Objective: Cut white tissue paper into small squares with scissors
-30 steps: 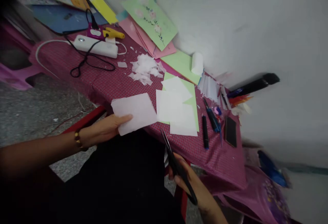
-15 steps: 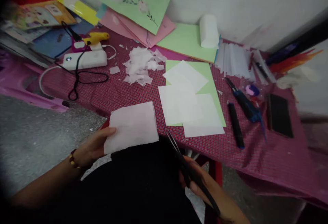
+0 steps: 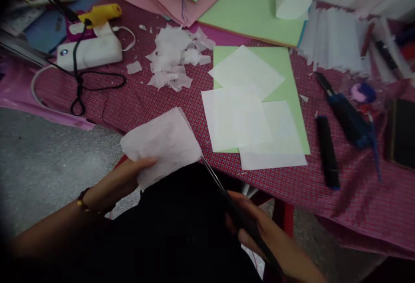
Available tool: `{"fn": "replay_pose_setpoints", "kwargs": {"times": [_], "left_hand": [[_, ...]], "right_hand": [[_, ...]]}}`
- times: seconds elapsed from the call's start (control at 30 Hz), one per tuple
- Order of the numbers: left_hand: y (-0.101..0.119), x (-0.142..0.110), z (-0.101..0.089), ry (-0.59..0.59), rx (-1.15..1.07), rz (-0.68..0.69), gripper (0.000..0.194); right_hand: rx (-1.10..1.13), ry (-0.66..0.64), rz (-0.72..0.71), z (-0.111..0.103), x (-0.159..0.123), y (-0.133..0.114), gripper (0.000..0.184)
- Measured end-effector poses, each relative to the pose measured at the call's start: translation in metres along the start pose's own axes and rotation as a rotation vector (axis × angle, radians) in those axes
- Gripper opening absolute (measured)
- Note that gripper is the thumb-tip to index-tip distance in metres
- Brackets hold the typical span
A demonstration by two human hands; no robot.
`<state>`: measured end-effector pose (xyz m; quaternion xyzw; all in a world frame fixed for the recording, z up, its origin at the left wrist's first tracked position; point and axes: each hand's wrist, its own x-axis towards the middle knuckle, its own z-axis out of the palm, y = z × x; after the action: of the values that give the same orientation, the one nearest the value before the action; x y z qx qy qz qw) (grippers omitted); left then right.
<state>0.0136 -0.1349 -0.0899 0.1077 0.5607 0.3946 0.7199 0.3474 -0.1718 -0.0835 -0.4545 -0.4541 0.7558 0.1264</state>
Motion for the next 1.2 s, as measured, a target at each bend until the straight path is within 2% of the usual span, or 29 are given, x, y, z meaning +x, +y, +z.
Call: {"fn": "replay_pose_setpoints", "kwargs": {"times": [0.13, 0.3, 0.57, 0.77, 0.93, 1.03, 1.2], "left_hand": [[0.004, -0.002, 0.006, 0.051, -0.159, -0.093, 0.043], [0.0, -0.004, 0.015, 0.001, -0.229, -0.092, 0.044], [-0.015, -0.006, 0.016, 0.041, -0.239, -0.021, 0.051], [-0.016, -0.006, 0.012, 0.038, -0.212, -0.048, 0.052], [-0.014, -0.007, 0.012, 0.036, -0.208, -0.081, 0.051], [-0.014, -0.007, 0.012, 0.028, -0.207, -0.085, 0.048], [-0.016, -0.005, 0.011, -0.013, -0.214, -0.092, 0.034]], "right_hand": [[-0.003, 0.025, -0.007, 0.001, -0.008, 0.01, 0.067], [-0.06, 0.002, 0.013, 0.008, -0.018, 0.01, 0.063], [-0.113, -0.014, -0.005, 0.018, 0.008, -0.017, 0.067], [-0.101, -0.024, -0.06, 0.021, 0.021, -0.025, 0.063], [-0.068, -0.01, -0.028, 0.022, 0.022, -0.03, 0.059], [-0.072, 0.023, -0.014, 0.024, 0.024, -0.035, 0.057], [-0.09, 0.065, 0.041, 0.028, 0.026, -0.034, 0.065]]}}
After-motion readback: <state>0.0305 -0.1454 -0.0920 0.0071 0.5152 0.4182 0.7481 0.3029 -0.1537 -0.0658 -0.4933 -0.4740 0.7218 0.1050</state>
